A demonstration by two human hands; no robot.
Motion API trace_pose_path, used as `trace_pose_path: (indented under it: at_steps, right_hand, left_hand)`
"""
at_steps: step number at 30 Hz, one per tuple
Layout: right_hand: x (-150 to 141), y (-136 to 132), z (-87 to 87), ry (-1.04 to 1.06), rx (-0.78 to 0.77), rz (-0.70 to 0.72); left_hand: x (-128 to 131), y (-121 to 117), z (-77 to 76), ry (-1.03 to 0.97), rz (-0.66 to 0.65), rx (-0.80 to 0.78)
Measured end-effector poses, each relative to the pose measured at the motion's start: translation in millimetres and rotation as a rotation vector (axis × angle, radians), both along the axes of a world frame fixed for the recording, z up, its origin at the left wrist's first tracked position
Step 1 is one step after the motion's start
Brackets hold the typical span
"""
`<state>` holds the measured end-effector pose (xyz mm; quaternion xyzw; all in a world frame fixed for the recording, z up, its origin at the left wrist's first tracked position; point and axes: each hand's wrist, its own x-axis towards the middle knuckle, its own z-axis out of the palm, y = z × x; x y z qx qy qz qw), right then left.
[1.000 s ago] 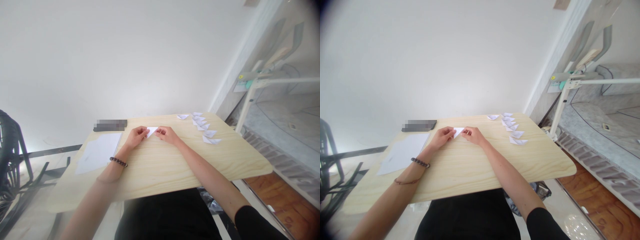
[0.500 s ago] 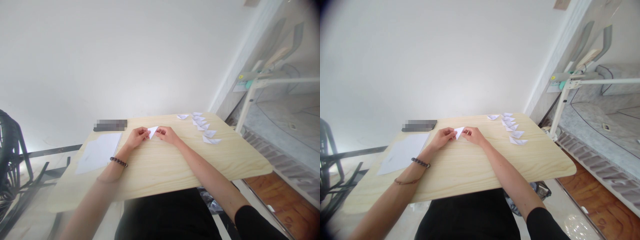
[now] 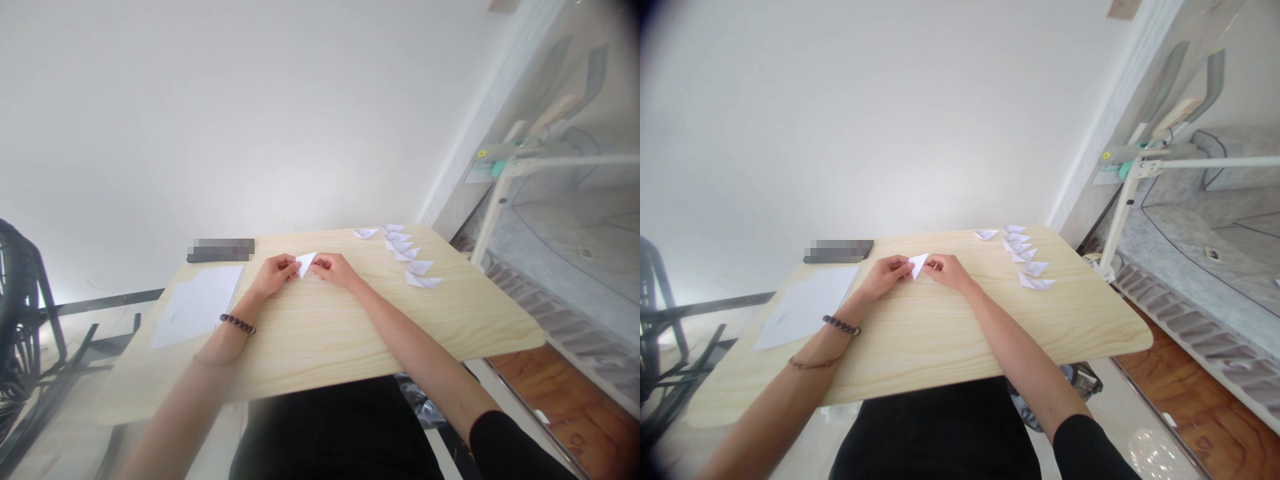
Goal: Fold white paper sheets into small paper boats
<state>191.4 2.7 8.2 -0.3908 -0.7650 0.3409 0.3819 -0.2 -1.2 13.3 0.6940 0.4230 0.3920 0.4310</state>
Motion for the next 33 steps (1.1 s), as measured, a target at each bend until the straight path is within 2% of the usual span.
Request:
trace_pose_path:
  at_steps: [5,10,18,24,27,33]
  right_hand:
    - [-0.4,-1.0,0.6,-0.030,0.024,0.000]
    - [-0.4,-1.7,1.7,-0.091,0.079,-0.058]
    - [-0.1,-0.3,0.2,-0.171,0.138,-0.092]
    - [-1.0,-1.1,1.0,-0.230,0.202,-0.112]
    - [-3.0,-3.6,3.4,-0.288,0.272,-0.161]
    - [-11.8,-7.9,5.5,-0.458,0.523,-0.267]
  left_hand:
    - [-0.1,-3.1,4.2,0.037,0.001,0.016]
    - [0.6,-5.6,7.3,0.072,-0.034,0.000]
    - [0.8,-7.0,5.6,0.138,-0.062,0.048]
    - [1.3,-7.1,5.3,0.135,-0.035,0.018]
    - [1.9,-5.8,4.8,0.122,-0.052,0.007]
    - [3.0,-3.5,5.8,0.050,-0.036,-0.051]
